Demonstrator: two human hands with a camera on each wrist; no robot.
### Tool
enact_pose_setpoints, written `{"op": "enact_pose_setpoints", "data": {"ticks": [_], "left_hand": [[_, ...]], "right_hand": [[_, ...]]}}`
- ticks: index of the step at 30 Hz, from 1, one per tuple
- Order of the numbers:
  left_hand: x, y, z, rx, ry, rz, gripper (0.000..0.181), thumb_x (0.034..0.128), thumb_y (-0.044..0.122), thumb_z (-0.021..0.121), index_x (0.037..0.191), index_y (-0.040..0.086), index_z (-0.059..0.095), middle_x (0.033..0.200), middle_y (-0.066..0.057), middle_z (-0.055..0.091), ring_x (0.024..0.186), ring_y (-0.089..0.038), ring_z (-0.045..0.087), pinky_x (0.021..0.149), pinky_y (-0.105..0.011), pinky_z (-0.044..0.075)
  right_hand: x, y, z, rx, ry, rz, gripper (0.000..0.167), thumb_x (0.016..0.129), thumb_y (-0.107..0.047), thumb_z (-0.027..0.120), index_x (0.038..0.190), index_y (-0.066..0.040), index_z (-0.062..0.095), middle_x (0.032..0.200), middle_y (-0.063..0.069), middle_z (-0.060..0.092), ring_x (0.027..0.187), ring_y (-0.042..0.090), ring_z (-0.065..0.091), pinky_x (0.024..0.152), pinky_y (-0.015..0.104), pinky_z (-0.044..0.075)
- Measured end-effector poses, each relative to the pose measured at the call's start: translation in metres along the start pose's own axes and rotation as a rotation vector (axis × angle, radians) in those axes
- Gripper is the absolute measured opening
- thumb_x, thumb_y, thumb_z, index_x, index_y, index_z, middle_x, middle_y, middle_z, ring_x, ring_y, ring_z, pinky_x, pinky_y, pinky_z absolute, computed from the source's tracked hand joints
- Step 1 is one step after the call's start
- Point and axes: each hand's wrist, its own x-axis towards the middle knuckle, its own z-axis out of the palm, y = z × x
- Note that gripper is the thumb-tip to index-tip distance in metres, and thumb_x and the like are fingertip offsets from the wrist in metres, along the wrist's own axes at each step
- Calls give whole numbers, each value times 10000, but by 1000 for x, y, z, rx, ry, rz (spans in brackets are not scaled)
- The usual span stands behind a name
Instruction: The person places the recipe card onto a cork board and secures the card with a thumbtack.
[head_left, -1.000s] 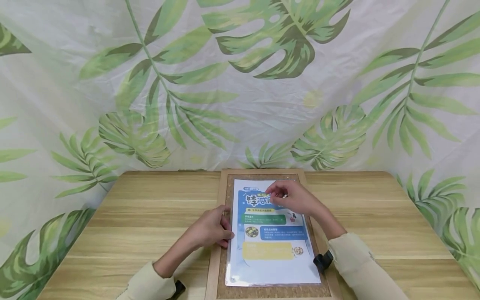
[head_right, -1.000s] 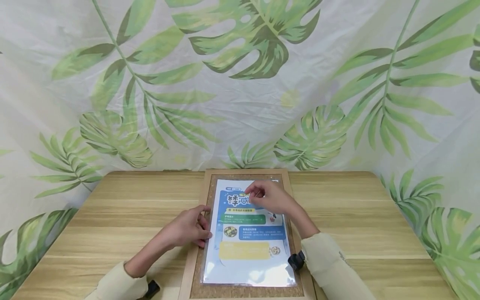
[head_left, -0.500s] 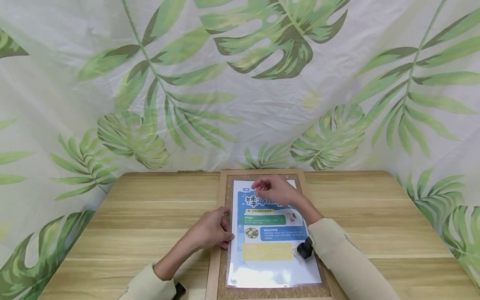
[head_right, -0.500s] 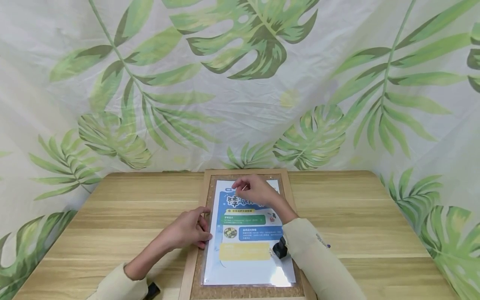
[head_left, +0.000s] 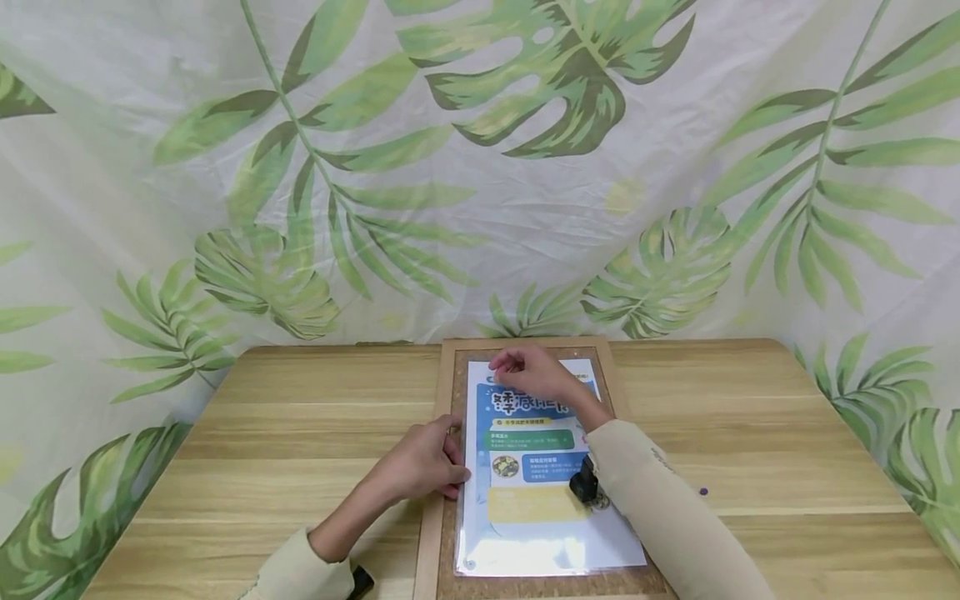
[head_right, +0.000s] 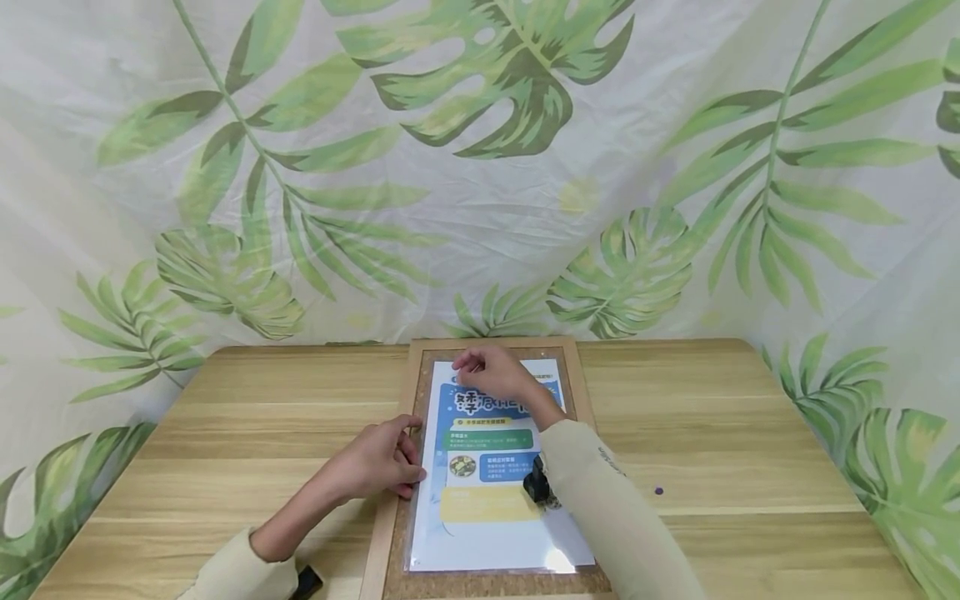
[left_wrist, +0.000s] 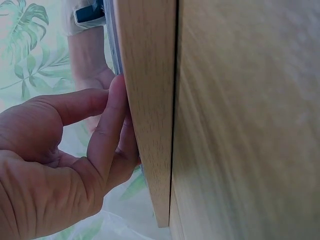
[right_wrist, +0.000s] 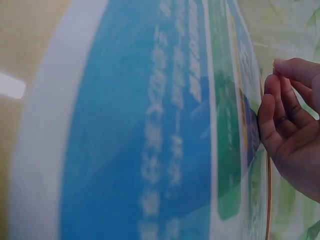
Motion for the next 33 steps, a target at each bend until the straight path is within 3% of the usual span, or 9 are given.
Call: {"op": "enact_pose_setpoints", "data": {"ticks": [16, 22, 33], "left_hand": [[0, 0, 0, 14, -3, 11, 804, 884, -88, 798, 1572, -109, 384, 873, -109, 675, 621, -174, 714, 567, -330, 664], [0, 1, -1, 23, -6, 7, 805, 880, -83, 804, 1568, -115, 386, 876, -106, 673, 621, -175, 713, 563, -328, 659], [0, 3, -1, 33, -3, 5, 809, 873, -92, 804, 1564, -125, 385, 869, -105, 668, 612, -175, 709, 556, -326, 657]], "right_hand": [[27, -4, 21, -74, 55, -9, 166, 983, -98, 774, 1139, -42, 775, 1020, 83, 780, 881, 123, 694, 808, 233, 589], [33, -3, 25, -83, 61, 36, 170, 988, -81, 767, 1154, -47, 768, 1041, 87, 777, 922, 149, 719, 870, 273, 623], [40, -7, 28, -85, 74, 20, 197, 978, -55, 766, 1173, -24, 755, 1054, 86, 789, 985, 202, 750, 947, 348, 638]]}}
